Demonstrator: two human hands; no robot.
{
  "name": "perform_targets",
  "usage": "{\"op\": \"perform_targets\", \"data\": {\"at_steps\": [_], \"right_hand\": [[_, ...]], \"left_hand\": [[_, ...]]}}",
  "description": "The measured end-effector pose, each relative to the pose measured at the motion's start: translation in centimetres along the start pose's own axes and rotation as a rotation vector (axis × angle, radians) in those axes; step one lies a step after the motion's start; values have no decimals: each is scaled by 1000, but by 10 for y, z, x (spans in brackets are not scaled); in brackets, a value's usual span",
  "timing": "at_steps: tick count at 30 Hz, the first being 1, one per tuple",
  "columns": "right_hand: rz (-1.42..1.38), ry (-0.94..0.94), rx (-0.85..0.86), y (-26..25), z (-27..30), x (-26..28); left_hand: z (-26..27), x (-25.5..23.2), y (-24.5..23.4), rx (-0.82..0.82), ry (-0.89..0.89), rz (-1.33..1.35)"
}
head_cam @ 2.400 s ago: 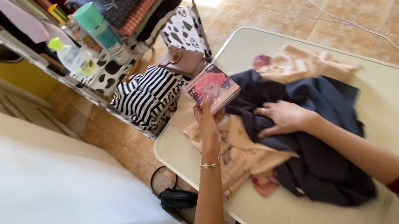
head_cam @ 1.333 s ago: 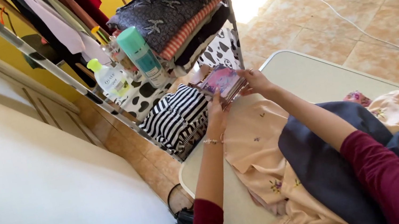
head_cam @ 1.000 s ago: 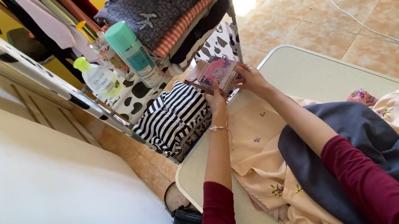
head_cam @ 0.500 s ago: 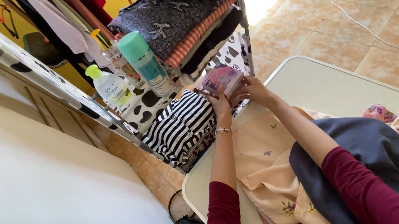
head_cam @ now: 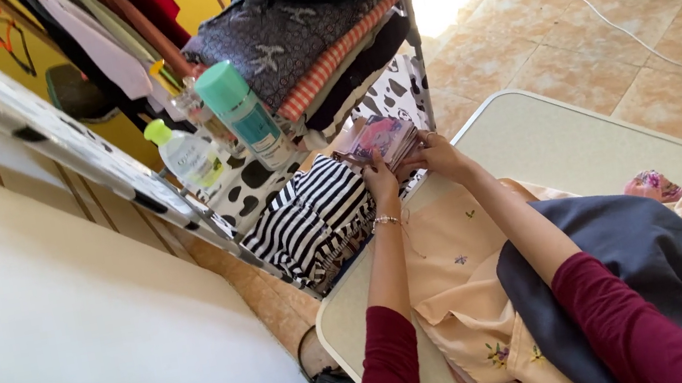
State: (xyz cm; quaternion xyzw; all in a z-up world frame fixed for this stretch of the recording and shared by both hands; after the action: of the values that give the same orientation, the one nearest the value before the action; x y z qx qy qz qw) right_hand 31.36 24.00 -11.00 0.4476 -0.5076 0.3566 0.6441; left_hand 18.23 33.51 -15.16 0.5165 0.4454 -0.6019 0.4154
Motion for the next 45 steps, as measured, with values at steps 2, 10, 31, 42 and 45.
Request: {"op": "perform_targets", "data": {"at_steps": [2,10,31,42,45], "right_hand": [[-41,15,-23,2,4,3],[-86,-27,-67,1,7,2],[528,-208,-404,-17,14,16],[1155,-516,-425,-91,200,188],[1128,-567,-528,-108,353,268]], "left_hand": [[-8,11,2,-3,0,-75],[21,-34,-6,-20,267,-219],[34,-42,2,40,207,-242],[290,-234,93,227,817,71],[391,-282,133,491,823,264]]}}
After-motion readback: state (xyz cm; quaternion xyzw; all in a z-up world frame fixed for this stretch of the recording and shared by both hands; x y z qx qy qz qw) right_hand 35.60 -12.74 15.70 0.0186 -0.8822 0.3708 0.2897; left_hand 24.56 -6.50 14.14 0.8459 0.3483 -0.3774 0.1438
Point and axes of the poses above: each hand's wrist, its own z-axis away from the middle knuckle, its own y-axis out of the palm, x = y × z, the point moved 7 cm from there along -z, towards the middle knuckle, and after that the axes turned 3 degrees about y, right-handed, at the moved point
